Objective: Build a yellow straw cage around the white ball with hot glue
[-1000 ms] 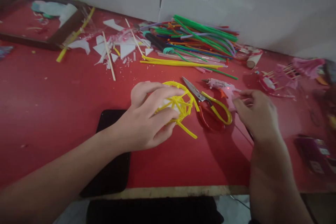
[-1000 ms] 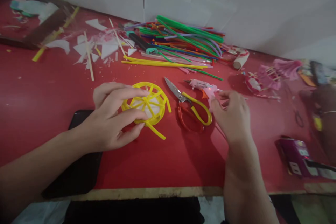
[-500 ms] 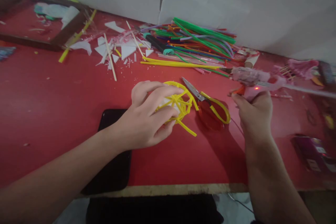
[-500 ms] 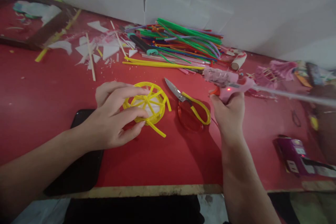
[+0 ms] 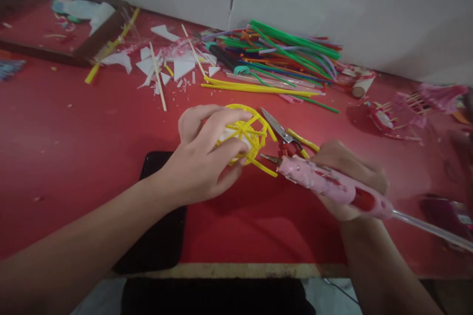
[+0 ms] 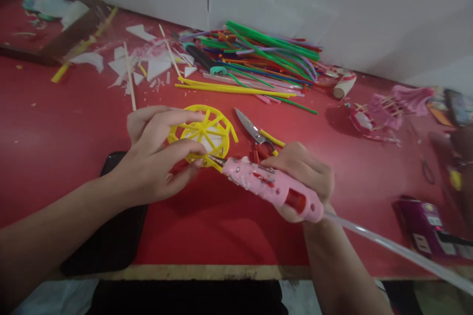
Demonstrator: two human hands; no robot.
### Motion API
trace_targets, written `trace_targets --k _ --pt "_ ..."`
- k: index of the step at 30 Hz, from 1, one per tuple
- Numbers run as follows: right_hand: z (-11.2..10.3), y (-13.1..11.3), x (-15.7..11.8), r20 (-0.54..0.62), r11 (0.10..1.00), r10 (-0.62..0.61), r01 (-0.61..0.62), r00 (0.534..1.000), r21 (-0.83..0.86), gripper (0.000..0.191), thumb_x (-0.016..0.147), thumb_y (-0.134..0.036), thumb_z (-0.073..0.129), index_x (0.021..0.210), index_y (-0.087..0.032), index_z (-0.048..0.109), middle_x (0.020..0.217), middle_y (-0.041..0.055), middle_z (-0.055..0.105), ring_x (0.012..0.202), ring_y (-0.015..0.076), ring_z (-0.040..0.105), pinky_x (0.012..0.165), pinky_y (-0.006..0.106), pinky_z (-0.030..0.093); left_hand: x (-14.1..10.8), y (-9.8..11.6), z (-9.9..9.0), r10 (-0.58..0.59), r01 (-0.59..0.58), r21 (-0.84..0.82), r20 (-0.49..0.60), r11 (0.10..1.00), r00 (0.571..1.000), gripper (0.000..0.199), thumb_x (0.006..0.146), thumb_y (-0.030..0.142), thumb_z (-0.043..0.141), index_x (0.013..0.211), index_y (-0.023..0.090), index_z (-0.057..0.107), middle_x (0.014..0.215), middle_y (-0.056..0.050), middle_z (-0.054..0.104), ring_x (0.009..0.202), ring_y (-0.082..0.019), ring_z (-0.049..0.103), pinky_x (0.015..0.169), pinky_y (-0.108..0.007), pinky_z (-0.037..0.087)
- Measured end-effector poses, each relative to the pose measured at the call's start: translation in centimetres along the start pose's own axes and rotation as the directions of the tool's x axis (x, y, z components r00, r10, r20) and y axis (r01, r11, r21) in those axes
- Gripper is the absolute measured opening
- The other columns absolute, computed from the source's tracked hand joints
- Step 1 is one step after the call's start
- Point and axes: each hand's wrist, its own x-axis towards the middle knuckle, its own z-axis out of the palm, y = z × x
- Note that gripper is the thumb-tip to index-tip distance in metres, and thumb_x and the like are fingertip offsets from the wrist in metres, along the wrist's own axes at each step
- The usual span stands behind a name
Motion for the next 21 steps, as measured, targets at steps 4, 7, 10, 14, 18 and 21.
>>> trace_targets --k 4,7,10,14,18,21 --pt "0.5 -0.3 0.5 0.04 0.996 -0.047 0.05 0.998 -0.077 0.018 0.081 -0.021 0.062 0.097 -0.021 0.069 0.074 0.0014 0.064 0.065 0.0174 0.061 0.059 0.034 0.049 0.1 0.1 -0.1 0.002 -0.002 0.019 0.001 1.0 1.0 0.008 0.091 0.02 0.062 0.097 0.024 0.062 0.142 -0.01 0.057 0.125 -0.036 0.055 0.106 -0.06 0.045" --pt "0.9 0.0 0.4 0.044 0.995 -0.062 0.066 0.997 -0.074 0.02 0.079 -0.022 0.062 0.098 -0.02 0.069 0.076 0.0029 0.067 0.064 0.0176 0.062 0.057 0.034 0.051 0.1 0.1 -0.1 0.012 -0.012 0.031 -0.011 0.999 1.0 0.007 0.091 0.02 0.063 0.096 0.024 0.062 0.141 -0.011 0.057 0.123 -0.036 0.056 0.104 -0.06 0.046" --pt "1.1 0.1 0.3 0.043 0.994 -0.07 0.073 0.997 -0.077 0.021 0.078 -0.022 0.063 0.097 -0.021 0.069 0.076 0.0038 0.068 0.063 0.0178 0.062 0.057 0.034 0.051 0.0 0.0 -0.1 0.016 -0.016 0.018 -0.006 1.0 1.0 0.007 0.09 0.02 0.064 0.096 0.023 0.062 0.141 -0.012 0.057 0.124 -0.037 0.055 0.104 -0.062 0.046" --pt "1.2 0.0 0.4 0.043 0.992 -0.078 0.082 0.996 -0.095 0.019 0.077 -0.02 0.061 0.095 -0.021 0.067 0.075 0.0043 0.068 0.064 0.0184 0.062 0.057 0.034 0.052 0.0 -0.1 0.0 0.005 -0.005 0.011 0.002 1.0 1.0 0.007 0.091 0.021 0.062 0.097 0.025 0.062 0.142 -0.011 0.056 0.126 -0.036 0.054 0.106 -0.063 0.045" --pt "1.1 0.0 0.6 0.06 0.975 -0.153 0.161 0.986 -0.153 0.015 0.079 -0.02 0.06 0.093 -0.022 0.065 0.075 0.0043 0.07 0.066 0.0202 0.065 0.06 0.036 0.054 0.0 0.0 0.0 -0.007 0.007 -0.009 0.021 1.0 1.0 0.007 0.092 0.021 0.06 0.097 0.025 0.062 0.144 -0.011 0.055 0.128 -0.037 0.054 0.107 -0.064 0.045" --pt "1.1 0.2 0.7 0.077 0.942 -0.234 0.246 0.969 -0.229 0.012 0.081 -0.018 0.06 0.091 -0.023 0.063 0.074 0.0031 0.07 0.068 0.0206 0.065 0.062 0.037 0.055 0.0 0.0 0.0 -0.009 0.009 -0.015 0.021 1.0 1.0 0.007 0.091 0.02 0.061 0.096 0.024 0.062 0.144 -0.012 0.056 0.128 -0.038 0.054 0.108 -0.064 0.044"
